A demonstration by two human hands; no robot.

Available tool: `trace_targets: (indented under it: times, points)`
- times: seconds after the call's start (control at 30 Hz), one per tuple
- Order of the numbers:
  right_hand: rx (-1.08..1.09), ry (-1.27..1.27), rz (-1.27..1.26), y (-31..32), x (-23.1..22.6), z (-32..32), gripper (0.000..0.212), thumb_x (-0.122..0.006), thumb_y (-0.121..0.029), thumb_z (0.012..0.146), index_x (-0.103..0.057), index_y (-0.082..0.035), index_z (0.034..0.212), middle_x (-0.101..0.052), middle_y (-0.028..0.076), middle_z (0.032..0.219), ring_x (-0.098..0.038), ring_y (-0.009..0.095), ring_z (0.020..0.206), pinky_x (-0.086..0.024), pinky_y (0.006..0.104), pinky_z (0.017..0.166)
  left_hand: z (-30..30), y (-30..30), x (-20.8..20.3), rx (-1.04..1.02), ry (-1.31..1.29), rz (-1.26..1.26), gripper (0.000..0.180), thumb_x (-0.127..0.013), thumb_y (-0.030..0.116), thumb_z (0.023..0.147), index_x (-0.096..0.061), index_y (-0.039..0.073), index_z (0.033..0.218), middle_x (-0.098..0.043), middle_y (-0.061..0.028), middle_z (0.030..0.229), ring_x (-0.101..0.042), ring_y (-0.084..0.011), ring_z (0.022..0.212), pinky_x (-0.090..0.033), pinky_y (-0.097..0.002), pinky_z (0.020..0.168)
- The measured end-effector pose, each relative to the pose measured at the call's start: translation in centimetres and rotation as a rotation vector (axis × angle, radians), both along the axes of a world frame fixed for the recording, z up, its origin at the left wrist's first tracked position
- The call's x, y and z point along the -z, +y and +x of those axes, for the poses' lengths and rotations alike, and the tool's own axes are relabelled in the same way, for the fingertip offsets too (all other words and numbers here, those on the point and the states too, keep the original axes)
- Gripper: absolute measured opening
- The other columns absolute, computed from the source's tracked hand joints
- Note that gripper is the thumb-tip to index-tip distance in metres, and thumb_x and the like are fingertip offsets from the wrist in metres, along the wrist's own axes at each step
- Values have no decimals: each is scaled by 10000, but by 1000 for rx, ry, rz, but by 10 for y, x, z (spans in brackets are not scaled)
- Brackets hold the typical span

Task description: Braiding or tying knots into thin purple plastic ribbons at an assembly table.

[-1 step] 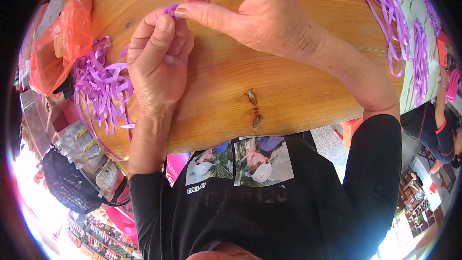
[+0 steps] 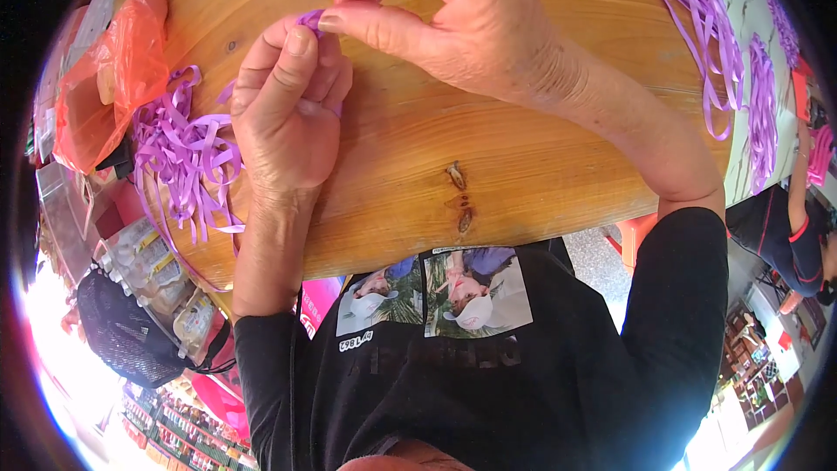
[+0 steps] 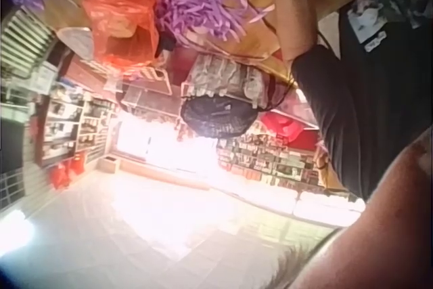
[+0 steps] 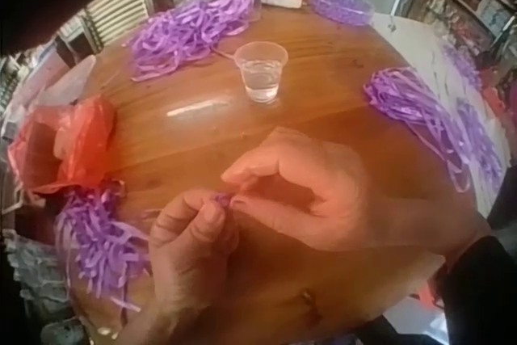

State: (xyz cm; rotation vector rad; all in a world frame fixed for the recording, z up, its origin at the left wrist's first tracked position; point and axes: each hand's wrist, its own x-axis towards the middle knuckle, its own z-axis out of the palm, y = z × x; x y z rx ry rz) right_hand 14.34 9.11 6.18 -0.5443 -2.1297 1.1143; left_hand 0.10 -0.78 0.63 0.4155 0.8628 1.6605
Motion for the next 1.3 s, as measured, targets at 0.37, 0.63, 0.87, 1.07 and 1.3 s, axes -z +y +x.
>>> trace_targets:
  times: [0.37, 0.63, 0.87, 1.07, 1.3]
  points:
    - [-106, 47, 441, 9, 0, 1, 169, -697, 7, 704, -632, -41, 853, -563, 64, 764, -536, 225, 651, -406, 300, 570, 0, 1, 1, 27, 16, -31, 96, -630, 54, 844, -627, 12, 931, -556, 1, 700, -392, -43, 535, -282, -190, 475]
    - [-49, 31, 257, 7, -1, 3, 143, -650, 36, 657, -592, -46, 758, -572, 81, 739, -551, 247, 644, -426, 302, 553, 4, 2, -6, 40, 202, -103, 155, -650, 25, 824, -629, -3, 975, -615, 3, 841, -490, -25, 677, -369, -158, 578]
    - [-225, 601, 529, 38, 53, -11, 116, -639, 26, 671, -590, -41, 752, -588, 84, 723, -565, 246, 642, -438, 294, 546, 4, 4, -6, 78, 318, -48, 165, -660, 14, 814, -635, 1, 977, -624, 12, 866, -523, -26, 753, -403, -149, 657]
    - [-54, 24, 135, 8, 5, 6, 110, -643, 25, 675, -590, -37, 750, -586, 78, 712, -566, 241, 629, -437, 288, 542, 7, -1, -11, 3, 479, -154, 130, -687, 47, 804, -658, 1, 922, -619, 38, 794, -492, -2, 673, -380, -138, 587]
    - [-29, 15, 64, 9, 3, 10, 97, -638, 23, 693, -595, -33, 759, -589, 80, 728, -581, 224, 641, -444, 279, 550, 5, -5, -11, 27, 423, -141, 119, -672, 58, 822, -671, 12, 932, -604, 56, 773, -457, 9, 643, -340, -126, 547]
